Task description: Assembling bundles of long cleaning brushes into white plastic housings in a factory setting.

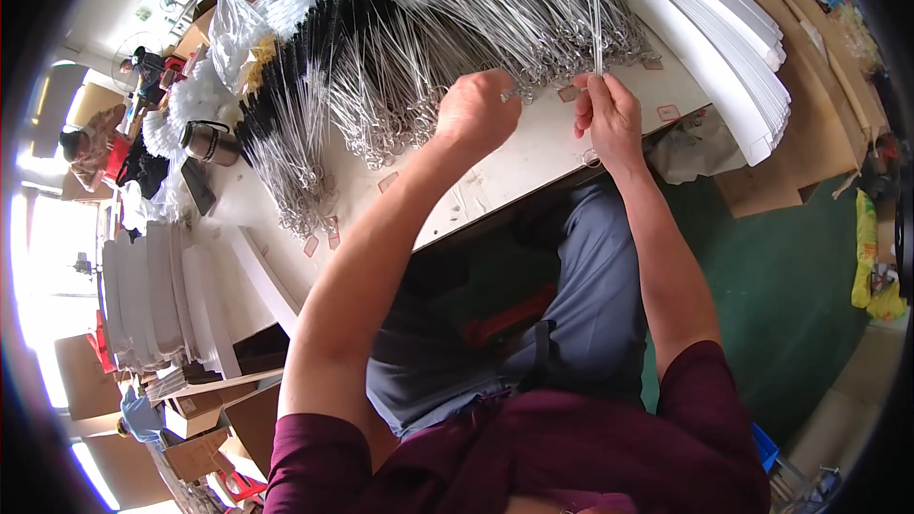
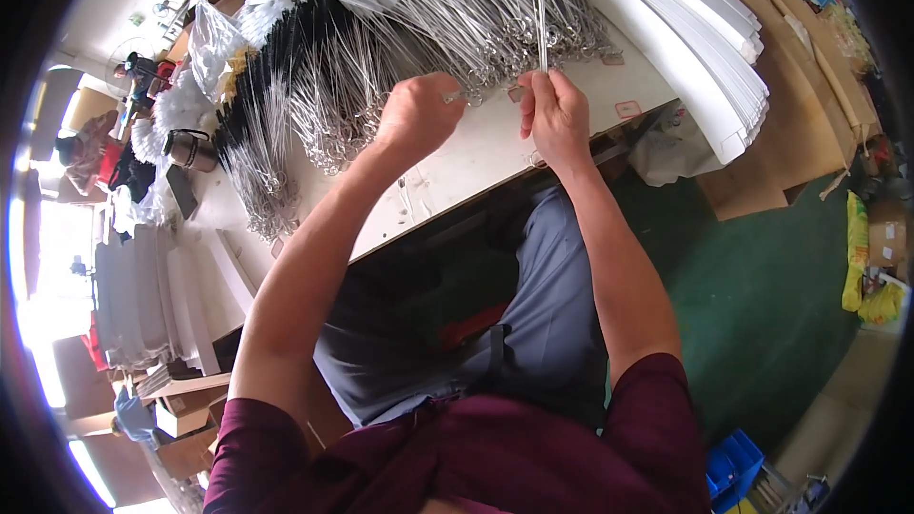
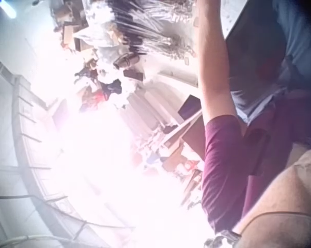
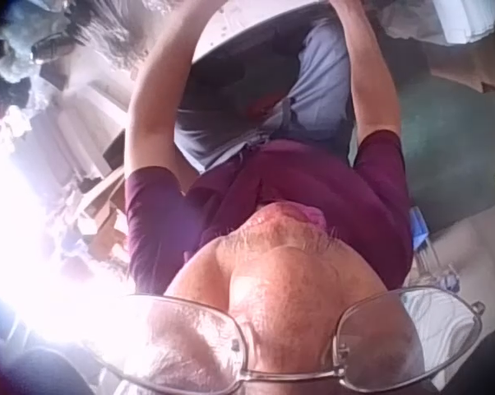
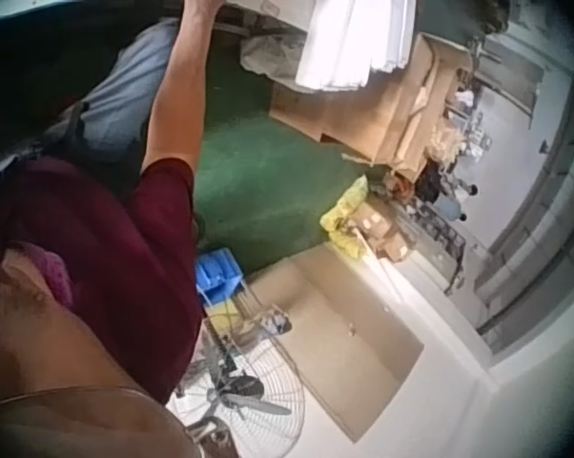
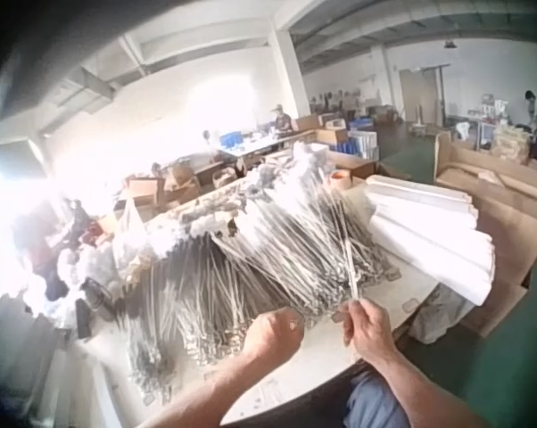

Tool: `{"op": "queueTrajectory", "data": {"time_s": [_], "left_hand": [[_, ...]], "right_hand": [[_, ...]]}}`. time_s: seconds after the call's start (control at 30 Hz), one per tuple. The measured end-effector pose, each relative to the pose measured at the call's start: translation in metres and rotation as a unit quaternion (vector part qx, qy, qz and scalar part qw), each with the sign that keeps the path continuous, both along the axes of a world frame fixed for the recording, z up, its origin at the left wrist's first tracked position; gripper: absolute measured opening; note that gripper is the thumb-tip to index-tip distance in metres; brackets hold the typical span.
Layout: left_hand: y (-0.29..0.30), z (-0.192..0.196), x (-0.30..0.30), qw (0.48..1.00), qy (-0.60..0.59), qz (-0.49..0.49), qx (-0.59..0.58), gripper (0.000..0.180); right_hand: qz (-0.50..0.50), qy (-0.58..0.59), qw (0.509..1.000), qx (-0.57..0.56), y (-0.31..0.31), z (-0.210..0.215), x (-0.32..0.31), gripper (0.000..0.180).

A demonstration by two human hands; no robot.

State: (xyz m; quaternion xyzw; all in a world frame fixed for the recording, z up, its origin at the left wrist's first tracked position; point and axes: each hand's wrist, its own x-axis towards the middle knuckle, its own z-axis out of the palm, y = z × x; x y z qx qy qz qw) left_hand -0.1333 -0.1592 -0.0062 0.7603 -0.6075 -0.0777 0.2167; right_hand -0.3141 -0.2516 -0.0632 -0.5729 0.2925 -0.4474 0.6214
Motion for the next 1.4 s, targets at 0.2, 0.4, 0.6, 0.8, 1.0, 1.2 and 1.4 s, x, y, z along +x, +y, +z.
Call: {"op": "queueTrajectory", "data": {"time_s": [0.2,0.4,0.6,0.8,1.0,1.2,1.4], "left_hand": [[-0.023,-0.006,-0.025,0.996,-0.081,0.036,0.022,0.014],[-0.019,-0.026,-0.018,0.978,-0.202,-0.045,-0.017,0.011],[-0.008,0.007,-0.017,0.993,-0.082,-0.038,-0.073,0.013],[0.014,0.048,0.007,0.976,0.064,-0.019,-0.206,0.014],[0.005,0.077,0.010,0.965,0.118,0.031,-0.232,0.015],[0.004,0.112,0.009,0.926,0.211,-0.006,-0.313,0.022],[0.014,0.153,0.045,0.887,0.255,0.014,-0.385,0.018]], "right_hand": [[-0.018,-0.007,0.999,-0.026,0.001,-0.003,0.000,0.032],[-0.021,-0.005,1.000,-0.020,0.008,-0.003,-0.004,0.034],[-0.010,-0.018,0.999,-0.028,0.007,-0.005,-0.004,0.034],[0.023,-0.029,0.999,0.004,0.008,0.007,0.005,0.031],[0.132,-0.063,0.988,0.055,0.000,0.037,0.066,0.035],[0.120,-0.079,0.988,0.063,-0.064,0.020,0.099,0.042],[0.124,-0.064,0.989,0.042,-0.082,0.000,0.113,0.041]]}}
